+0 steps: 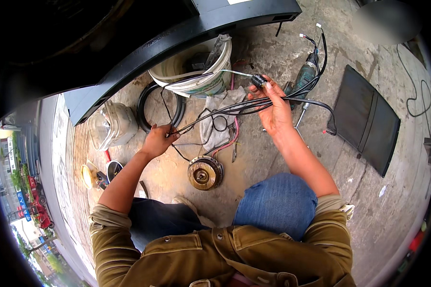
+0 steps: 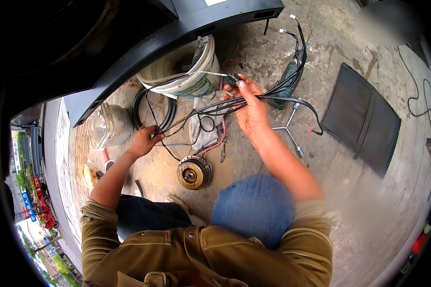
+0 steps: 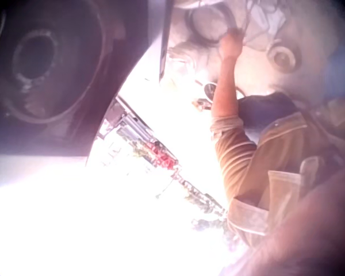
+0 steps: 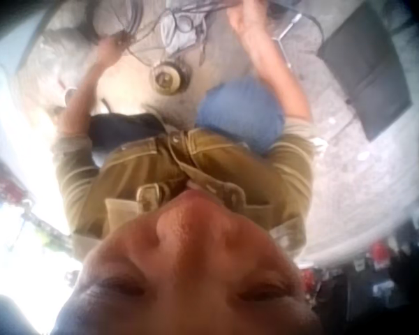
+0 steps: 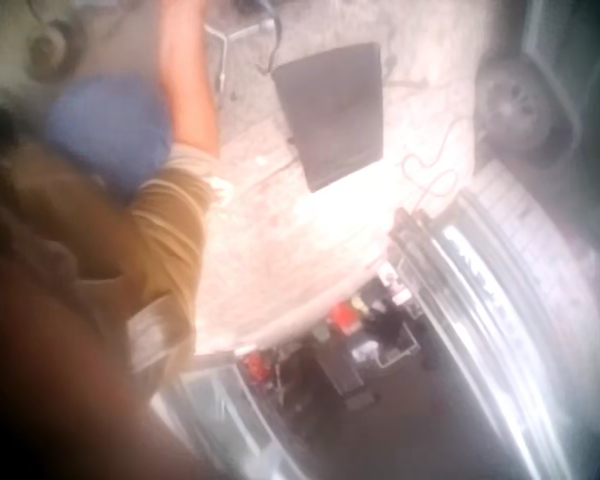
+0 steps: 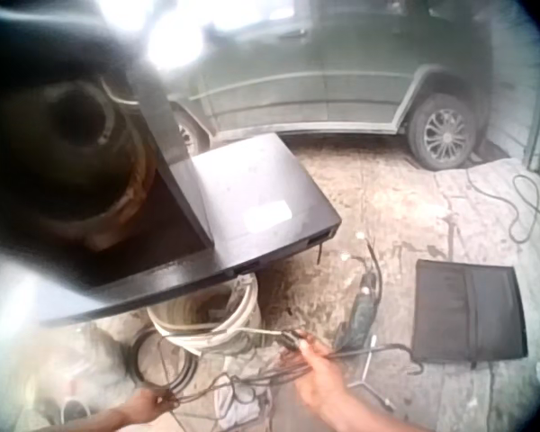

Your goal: The person sits on the ground and works on the internal wiring of a black appliance, connecting wires and handling a small motor. They then stand up, walk into a cluttered workshop, and place the motor and a small black box onto a shelf.

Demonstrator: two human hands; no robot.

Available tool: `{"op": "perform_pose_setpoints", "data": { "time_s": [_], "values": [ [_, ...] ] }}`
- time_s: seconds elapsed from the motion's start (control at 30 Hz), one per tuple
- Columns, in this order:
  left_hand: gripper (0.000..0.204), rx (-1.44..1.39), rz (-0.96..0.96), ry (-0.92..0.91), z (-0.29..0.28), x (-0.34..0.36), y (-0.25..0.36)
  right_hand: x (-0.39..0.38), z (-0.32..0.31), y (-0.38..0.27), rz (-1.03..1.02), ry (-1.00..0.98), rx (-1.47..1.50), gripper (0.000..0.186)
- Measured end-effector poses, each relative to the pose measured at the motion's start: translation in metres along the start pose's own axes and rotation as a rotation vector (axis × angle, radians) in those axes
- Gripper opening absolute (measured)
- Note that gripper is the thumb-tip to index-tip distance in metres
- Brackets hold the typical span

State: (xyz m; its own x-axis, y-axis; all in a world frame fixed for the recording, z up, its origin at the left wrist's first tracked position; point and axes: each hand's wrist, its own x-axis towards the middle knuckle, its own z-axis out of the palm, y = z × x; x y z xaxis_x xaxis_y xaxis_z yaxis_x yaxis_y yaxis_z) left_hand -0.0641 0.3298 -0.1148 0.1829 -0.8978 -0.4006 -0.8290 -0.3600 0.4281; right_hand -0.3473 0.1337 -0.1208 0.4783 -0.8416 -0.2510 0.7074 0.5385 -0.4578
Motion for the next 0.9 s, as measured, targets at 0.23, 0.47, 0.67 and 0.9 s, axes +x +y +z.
{"op": "perform_pose_setpoints", "data": {
  "time_s": [0.23,0.47,0.67,0.9],
  "values": [
    [0.023,0.024,0.076,0.256,-0.076,-0.019,0.039,-0.002,0.004,0.002,-0.027,0.044,-0.022,0.039],
    [0.02,0.06,-0.003,0.307,-0.089,-0.05,0.036,-0.003,0.002,0.006,0.047,0.016,-0.025,0.034],
    [0.024,-0.134,-0.036,0.379,-0.074,-0.059,0.024,-0.002,-0.002,0.012,0.081,0.009,-0.028,0.038],
    [0.025,-0.196,-0.021,0.435,-0.108,-0.078,0.033,0.012,-0.028,0.017,0.106,0.117,-0.076,0.032]
  ]
}}
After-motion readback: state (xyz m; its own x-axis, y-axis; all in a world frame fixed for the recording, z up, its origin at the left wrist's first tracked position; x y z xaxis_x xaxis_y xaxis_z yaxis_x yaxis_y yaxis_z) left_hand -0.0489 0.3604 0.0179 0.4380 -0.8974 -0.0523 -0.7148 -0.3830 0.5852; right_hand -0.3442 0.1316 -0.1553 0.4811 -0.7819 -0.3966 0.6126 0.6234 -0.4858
